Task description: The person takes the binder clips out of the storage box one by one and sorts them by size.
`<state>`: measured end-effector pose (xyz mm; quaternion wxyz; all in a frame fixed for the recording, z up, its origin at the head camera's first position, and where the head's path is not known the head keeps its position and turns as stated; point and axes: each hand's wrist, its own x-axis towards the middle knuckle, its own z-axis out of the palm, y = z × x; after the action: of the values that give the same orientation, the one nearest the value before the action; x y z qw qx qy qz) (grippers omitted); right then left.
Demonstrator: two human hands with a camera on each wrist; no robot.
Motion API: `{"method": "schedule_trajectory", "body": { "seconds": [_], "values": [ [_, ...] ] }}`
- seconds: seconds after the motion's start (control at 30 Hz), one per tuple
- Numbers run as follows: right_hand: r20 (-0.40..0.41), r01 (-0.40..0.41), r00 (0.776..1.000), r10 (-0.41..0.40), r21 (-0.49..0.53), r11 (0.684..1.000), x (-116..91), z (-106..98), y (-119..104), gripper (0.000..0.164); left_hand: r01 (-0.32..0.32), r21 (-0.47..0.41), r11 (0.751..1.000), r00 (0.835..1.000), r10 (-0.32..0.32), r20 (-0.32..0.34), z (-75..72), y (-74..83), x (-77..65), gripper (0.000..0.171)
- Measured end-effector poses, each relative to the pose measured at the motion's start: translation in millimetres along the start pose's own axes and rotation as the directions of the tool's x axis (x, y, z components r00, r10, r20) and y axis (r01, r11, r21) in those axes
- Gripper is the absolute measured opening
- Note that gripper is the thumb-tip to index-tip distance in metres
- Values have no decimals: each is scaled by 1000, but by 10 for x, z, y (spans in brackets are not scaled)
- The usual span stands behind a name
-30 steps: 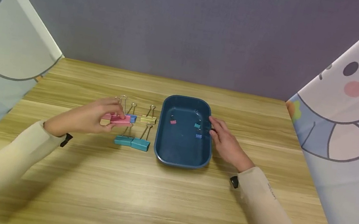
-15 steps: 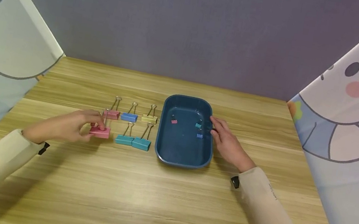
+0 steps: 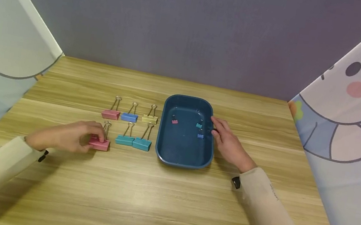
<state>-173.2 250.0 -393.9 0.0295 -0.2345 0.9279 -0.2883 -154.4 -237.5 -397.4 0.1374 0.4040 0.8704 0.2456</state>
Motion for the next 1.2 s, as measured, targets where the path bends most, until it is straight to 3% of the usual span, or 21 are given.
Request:
{"method": "schedule_trajectory", "body": {
  "seconds": [0.23,0.77,1.0,1.2],
  "values": [
    [11,-8,1000,8,-1,1000,-1,-8,-5,49,60,-26,998,998,-59,24,-3,-61,23,38],
    [16,-14,1000,14,-1,1000,-4,-10,7,49,-14,48,999,1000,15,-26,17,-112,58,31],
    [15,-18,1000,18,10,1000,0,-5,12,49,-34,129,991,993,49,-108,-81,-33,82,29],
    [11,-11,1000,11,14,1000,5,3,8,49,-127,158,979,963,160,-219,-155,99,226,22]
  ]
}}
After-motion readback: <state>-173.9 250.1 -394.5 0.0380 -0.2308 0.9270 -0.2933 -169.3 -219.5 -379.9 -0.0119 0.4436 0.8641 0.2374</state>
